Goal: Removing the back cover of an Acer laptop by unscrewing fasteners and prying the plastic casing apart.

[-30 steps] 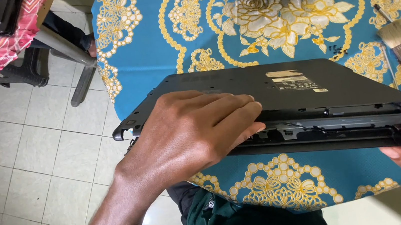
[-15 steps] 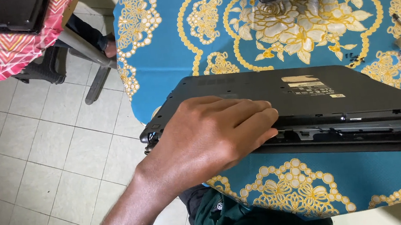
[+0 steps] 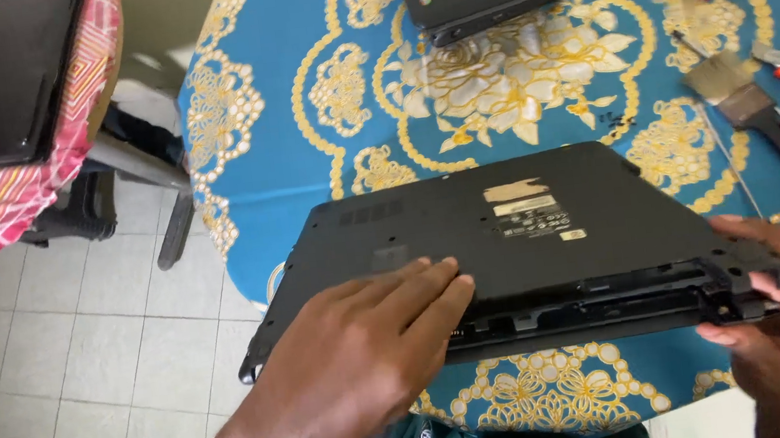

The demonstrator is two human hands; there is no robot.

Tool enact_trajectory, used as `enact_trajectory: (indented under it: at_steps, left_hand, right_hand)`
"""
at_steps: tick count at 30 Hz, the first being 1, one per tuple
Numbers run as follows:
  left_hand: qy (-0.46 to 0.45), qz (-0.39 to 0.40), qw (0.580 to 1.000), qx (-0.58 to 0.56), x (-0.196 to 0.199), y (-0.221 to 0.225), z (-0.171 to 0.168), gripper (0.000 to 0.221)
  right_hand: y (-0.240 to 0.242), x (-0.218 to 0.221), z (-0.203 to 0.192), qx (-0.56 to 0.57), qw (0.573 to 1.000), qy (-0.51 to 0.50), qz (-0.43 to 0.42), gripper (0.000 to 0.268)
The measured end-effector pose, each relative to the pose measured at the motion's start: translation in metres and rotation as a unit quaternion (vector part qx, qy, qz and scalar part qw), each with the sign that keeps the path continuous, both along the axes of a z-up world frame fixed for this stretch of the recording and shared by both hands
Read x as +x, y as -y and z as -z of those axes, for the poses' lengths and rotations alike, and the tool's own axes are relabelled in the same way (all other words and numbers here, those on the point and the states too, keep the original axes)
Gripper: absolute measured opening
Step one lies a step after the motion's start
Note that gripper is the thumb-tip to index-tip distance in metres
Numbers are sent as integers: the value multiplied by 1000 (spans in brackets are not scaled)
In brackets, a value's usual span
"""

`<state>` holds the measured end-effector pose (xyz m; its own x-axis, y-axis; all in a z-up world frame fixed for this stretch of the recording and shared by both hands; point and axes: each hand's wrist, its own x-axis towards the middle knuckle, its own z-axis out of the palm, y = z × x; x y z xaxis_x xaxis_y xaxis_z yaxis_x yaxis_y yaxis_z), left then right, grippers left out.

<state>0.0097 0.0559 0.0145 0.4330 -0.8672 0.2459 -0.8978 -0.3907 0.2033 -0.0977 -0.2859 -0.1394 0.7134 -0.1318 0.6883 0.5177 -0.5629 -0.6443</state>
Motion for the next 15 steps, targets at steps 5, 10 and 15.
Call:
enact_trajectory:
  at_steps: [5, 10, 15]
  left_hand:
    - [11, 30, 999, 38, -21, -17, 32, 40]
    - [30, 5, 997, 72, -34, -39, 76, 50]
    - [61, -3, 996, 64, -41, -56, 118, 43]
  right_hand:
    - [-21, -31, 18, 34, 998, -23, 37, 42]
    - [-46, -54, 27, 85, 994, -66, 5, 25]
    - [-63, -93, 59, 217, 947, -235, -1, 52]
